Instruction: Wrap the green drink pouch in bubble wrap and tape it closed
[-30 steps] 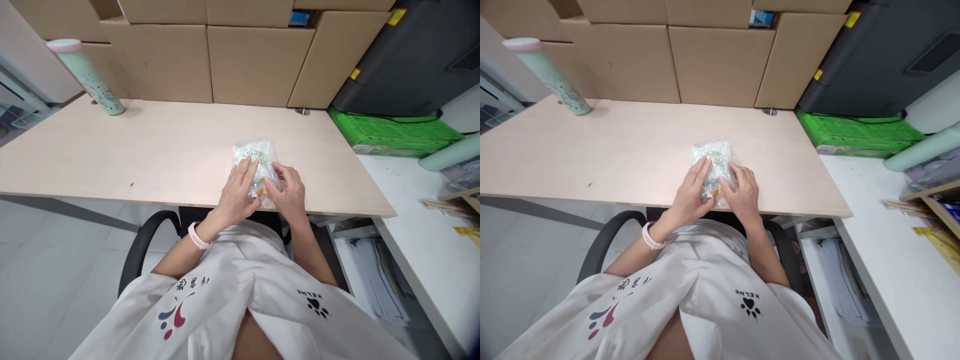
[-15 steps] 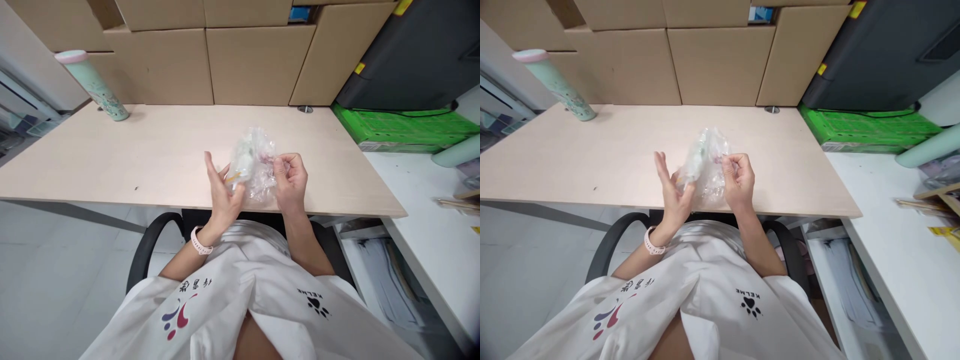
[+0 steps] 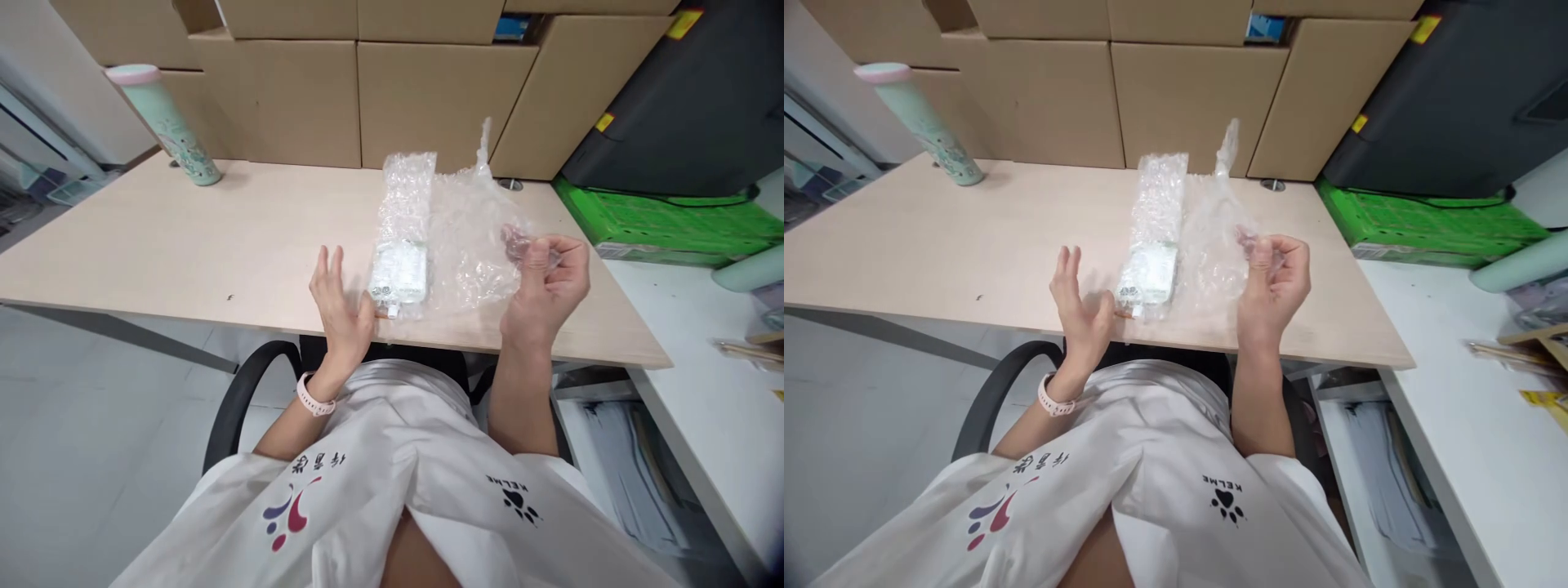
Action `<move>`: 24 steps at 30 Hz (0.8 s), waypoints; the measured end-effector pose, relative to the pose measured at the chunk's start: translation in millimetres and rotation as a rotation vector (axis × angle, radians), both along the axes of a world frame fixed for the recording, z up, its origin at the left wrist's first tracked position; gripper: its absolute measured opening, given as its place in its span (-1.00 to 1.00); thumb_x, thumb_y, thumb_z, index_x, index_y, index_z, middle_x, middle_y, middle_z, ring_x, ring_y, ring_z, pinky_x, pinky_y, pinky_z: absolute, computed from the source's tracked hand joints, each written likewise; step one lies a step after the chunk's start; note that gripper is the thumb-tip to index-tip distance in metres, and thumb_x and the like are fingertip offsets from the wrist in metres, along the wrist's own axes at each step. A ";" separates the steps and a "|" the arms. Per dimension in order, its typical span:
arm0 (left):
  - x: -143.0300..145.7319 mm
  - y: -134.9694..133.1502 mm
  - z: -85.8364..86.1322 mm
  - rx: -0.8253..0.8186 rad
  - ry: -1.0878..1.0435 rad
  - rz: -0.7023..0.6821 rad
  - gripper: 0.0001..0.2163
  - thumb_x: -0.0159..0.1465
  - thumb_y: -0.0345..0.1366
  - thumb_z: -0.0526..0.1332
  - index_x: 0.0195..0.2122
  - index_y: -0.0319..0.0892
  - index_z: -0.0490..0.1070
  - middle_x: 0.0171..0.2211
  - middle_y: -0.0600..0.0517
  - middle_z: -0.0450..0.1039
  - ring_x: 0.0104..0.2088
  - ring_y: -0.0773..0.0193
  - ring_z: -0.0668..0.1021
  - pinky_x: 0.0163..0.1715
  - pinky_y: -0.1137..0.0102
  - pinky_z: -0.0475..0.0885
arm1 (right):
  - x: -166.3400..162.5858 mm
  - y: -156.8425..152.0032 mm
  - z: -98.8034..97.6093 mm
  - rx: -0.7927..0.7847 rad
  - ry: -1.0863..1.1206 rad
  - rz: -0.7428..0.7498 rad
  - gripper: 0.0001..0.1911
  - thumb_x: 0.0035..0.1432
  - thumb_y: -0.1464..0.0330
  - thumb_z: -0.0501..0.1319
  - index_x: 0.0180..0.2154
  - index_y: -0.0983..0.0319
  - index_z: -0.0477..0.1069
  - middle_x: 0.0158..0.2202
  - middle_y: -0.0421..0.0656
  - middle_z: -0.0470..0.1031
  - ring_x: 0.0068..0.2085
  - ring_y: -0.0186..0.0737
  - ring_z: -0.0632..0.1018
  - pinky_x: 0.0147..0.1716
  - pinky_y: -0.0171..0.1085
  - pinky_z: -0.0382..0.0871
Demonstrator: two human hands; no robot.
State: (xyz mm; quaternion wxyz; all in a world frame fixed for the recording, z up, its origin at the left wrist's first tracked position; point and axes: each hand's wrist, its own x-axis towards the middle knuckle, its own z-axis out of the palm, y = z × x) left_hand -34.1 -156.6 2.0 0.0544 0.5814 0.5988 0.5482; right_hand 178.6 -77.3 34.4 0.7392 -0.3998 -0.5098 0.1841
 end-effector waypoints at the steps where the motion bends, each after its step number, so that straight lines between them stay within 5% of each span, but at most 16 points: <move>1: 4.4 0.6 2.4 0.020 0.054 -0.061 -0.47 0.38 -0.29 0.13 0.37 -0.01 0.12 0.43 -0.10 0.08 0.46 -0.04 0.10 0.43 -0.06 0.00 | 1.9 0.2 -2.0 -0.024 0.005 0.015 -0.71 0.29 0.05 0.21 -0.23 0.12 0.33 -0.24 -0.20 0.40 -0.07 -0.10 0.60 -0.02 0.02 0.56; 4: 22.3 9.7 7.1 -0.079 0.266 -0.305 -0.57 0.30 -0.31 0.24 0.21 -0.05 0.33 0.33 -0.13 0.29 0.38 -0.12 0.27 0.37 -0.11 0.13 | 2.1 -2.3 -7.4 -0.086 -0.007 0.092 -0.66 0.29 -0.01 0.18 -0.16 0.12 0.33 -0.15 -0.14 0.45 -0.01 -0.05 0.61 -0.14 -0.02 0.62; 7: 36.9 24.3 7.1 -0.246 0.371 -0.392 -0.64 0.22 -0.39 0.30 0.07 -0.15 0.44 0.28 -0.20 0.37 0.35 -0.24 0.31 0.34 -0.15 0.15 | -0.6 -7.5 -6.8 -0.110 -0.012 0.137 -0.65 0.29 -0.01 0.17 -0.13 0.11 0.33 -0.10 -0.09 0.50 0.00 -0.03 0.62 -0.23 -0.07 0.64; 13: 28.5 28.5 5.3 -0.217 0.159 -0.226 -0.70 0.28 -0.39 0.20 0.05 -0.11 0.42 0.06 -0.18 0.54 0.06 -0.14 0.60 0.07 0.01 0.48 | 6.3 -10.4 3.4 -0.102 0.163 0.074 -0.71 0.25 0.09 0.26 -0.24 0.15 0.28 -0.25 -0.15 0.57 -0.34 -0.18 0.67 -0.57 -0.30 0.48; 19: -21.6 12.7 11.6 -0.052 -0.248 -0.055 -0.65 0.25 -0.44 0.13 0.06 -0.07 0.32 -0.24 0.09 0.49 -0.53 0.40 0.56 -0.48 0.45 0.50 | 30.3 -2.2 -5.2 -0.056 0.219 -0.079 -0.69 0.17 0.08 0.31 -0.28 0.15 0.33 -0.44 -0.25 0.47 -0.45 -0.26 0.58 -0.69 -0.39 0.27; 24: -15.0 4.0 17.4 0.117 -0.201 0.008 -0.80 0.28 -0.41 0.16 -0.07 -0.13 0.42 -0.22 0.04 0.46 -0.32 0.34 0.57 -0.33 0.42 0.53 | 29.5 -1.6 -5.8 -0.072 0.227 -0.109 -0.71 0.16 0.12 0.32 -0.32 0.17 0.34 -0.50 -0.28 0.41 -0.54 -0.35 0.46 -0.67 -0.40 0.23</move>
